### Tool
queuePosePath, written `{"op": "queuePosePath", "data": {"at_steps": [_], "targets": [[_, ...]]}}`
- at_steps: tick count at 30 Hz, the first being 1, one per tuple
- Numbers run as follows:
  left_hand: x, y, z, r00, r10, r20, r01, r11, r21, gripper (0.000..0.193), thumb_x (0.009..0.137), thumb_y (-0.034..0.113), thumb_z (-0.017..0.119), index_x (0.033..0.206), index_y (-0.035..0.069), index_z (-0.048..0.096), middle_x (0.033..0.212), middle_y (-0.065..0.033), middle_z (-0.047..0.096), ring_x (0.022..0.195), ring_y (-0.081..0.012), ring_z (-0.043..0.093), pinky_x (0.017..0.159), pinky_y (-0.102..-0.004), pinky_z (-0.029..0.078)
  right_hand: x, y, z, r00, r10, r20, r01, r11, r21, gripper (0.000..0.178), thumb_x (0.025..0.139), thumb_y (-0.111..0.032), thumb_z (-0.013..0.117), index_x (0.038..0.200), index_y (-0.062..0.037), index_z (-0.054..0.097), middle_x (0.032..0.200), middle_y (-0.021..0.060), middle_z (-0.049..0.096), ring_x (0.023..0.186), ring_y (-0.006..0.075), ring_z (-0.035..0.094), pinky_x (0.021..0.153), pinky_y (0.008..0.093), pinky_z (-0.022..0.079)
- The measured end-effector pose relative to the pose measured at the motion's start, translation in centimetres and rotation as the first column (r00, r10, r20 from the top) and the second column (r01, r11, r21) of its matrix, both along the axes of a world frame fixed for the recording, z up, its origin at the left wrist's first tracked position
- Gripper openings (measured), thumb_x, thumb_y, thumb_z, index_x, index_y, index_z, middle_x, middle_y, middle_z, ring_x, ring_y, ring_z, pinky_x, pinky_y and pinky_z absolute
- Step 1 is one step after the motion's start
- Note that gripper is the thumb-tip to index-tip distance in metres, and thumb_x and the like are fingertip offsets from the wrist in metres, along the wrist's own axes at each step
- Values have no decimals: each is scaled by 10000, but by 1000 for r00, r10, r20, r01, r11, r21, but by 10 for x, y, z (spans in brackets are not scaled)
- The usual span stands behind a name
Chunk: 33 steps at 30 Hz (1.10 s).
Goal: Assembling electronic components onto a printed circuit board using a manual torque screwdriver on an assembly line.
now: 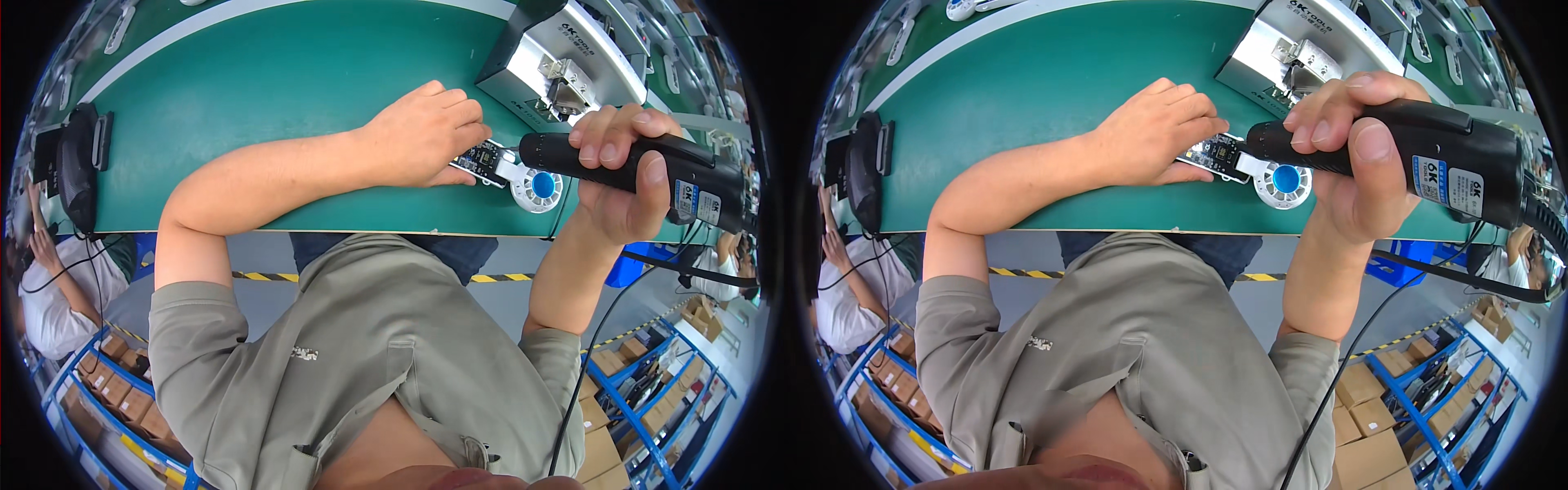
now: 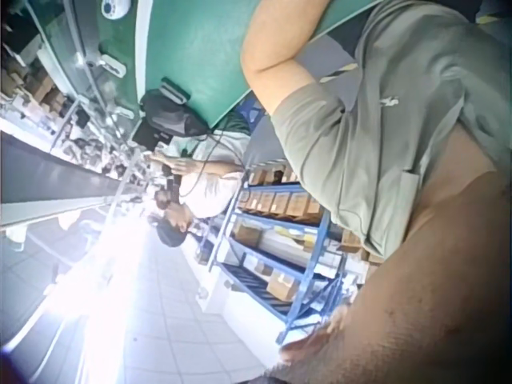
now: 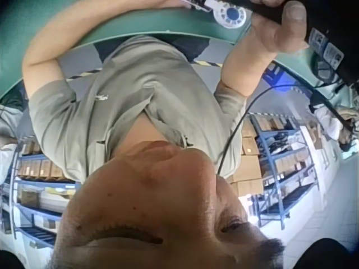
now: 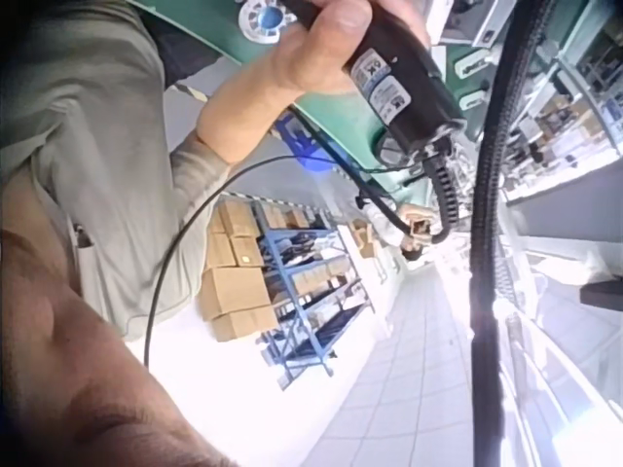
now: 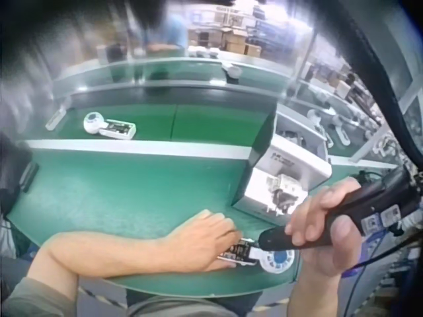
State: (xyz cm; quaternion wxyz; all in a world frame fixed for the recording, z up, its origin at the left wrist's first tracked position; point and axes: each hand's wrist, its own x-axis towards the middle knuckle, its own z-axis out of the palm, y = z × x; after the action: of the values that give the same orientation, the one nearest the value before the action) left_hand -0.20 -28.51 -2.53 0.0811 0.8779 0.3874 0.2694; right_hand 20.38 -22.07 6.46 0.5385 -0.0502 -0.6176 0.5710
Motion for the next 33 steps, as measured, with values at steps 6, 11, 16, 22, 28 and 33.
{"op": "queuePosePath", "data": {"at_steps": [6,11,16,22,28,33], "targets": [[1,0,-2,1000,7,13,-7,1000,-4,483,757,356,730,1125,74,596,1036,-45,532,894,-207,495,820,-318,378,0,4,-8,999,26,31,-25,999,-20,295,862,-135,526,1112,18,555,698,79,575,586,176,558,617,311,492],[3,0,-4,1000,9,27,-9,1000,-14,482,743,346,740,1114,76,592,1030,-46,528,894,-207,495,821,-318,379,1,11,-10,984,118,131,-120,993,1,310,896,-207,508,1140,-20,548,754,59,555,656,168,533,681,325,460],[2,1,-5,1000,10,29,-10,1000,12,486,732,338,750,1108,76,591,1028,-46,525,900,-207,492,823,-319,379,0,11,-8,977,130,171,-137,990,28,304,896,-206,512,1138,-25,547,759,57,554,657,165,530,685,323,459],[3,0,-7,1000,10,10,-10,999,33,487,736,344,754,1111,76,598,1030,-44,526,908,-206,489,827,-323,380,3,0,15,994,83,71,-84,997,0,314,879,-173,540,1141,1,554,719,67,563,619,174,548,652,323,480],[5,1,-6,1000,14,-5,-13,999,30,483,746,352,754,1113,77,605,1036,-42,530,910,-207,488,832,-325,382,7,0,18,999,28,32,-28,1000,1,321,868,-144,562,1143,23,557,682,79,578,594,186,570,630,330,501],[4,1,-7,1000,18,-2,-18,999,28,485,746,353,755,1115,77,605,1044,-41,533,911,-207,489,836,-325,383,3,1,1,998,25,57,-25,1000,1,320,869,-140,559,1144,23,557,681,78,577,592,185,566,628,329,498]]}}
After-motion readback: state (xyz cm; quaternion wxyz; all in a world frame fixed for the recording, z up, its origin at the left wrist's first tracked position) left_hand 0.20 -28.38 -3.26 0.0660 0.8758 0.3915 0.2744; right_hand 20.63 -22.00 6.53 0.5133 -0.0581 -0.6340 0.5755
